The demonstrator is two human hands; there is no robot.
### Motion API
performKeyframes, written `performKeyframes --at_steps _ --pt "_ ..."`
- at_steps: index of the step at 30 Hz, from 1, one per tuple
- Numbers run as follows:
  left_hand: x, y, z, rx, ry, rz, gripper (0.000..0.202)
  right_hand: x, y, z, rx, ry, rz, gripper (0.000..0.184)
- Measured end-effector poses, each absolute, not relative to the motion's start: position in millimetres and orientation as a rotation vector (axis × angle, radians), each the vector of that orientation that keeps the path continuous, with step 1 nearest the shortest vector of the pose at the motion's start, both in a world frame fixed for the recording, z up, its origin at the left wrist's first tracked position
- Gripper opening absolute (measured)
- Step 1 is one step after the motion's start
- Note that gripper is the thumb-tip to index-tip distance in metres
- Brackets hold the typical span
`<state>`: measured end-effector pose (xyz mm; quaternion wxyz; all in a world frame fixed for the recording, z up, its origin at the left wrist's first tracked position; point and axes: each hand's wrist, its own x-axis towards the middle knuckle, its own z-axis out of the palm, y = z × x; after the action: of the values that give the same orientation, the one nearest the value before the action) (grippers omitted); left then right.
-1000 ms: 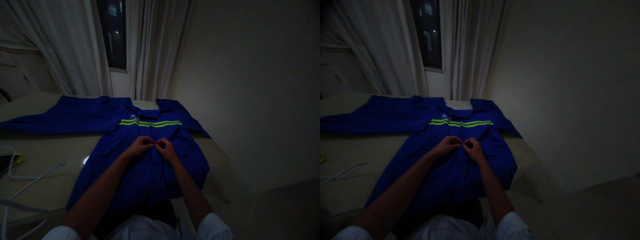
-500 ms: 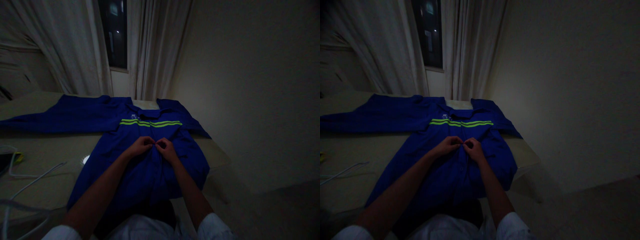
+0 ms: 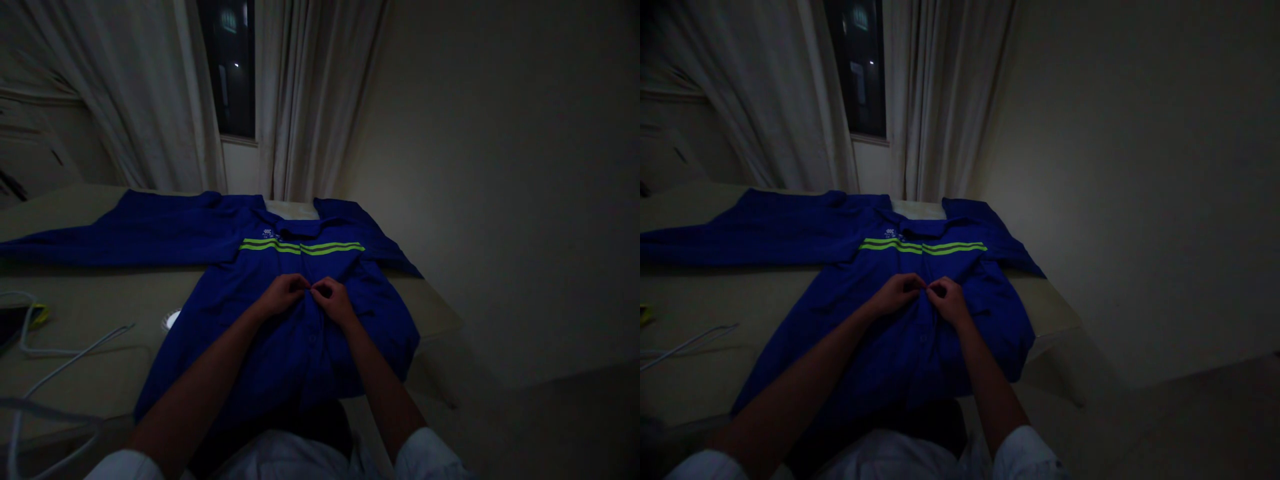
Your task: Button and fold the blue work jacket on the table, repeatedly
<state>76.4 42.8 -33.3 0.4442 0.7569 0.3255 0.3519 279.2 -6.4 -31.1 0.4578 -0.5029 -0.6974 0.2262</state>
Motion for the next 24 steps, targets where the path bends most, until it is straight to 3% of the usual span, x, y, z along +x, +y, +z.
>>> performKeyframes --at_steps 24 --pt "74.6 49.7 -35.9 1.721 0.776 0.822 0.030 277.5 -7.7 -32.6 -1.197 -1.755 0.550 0.006"
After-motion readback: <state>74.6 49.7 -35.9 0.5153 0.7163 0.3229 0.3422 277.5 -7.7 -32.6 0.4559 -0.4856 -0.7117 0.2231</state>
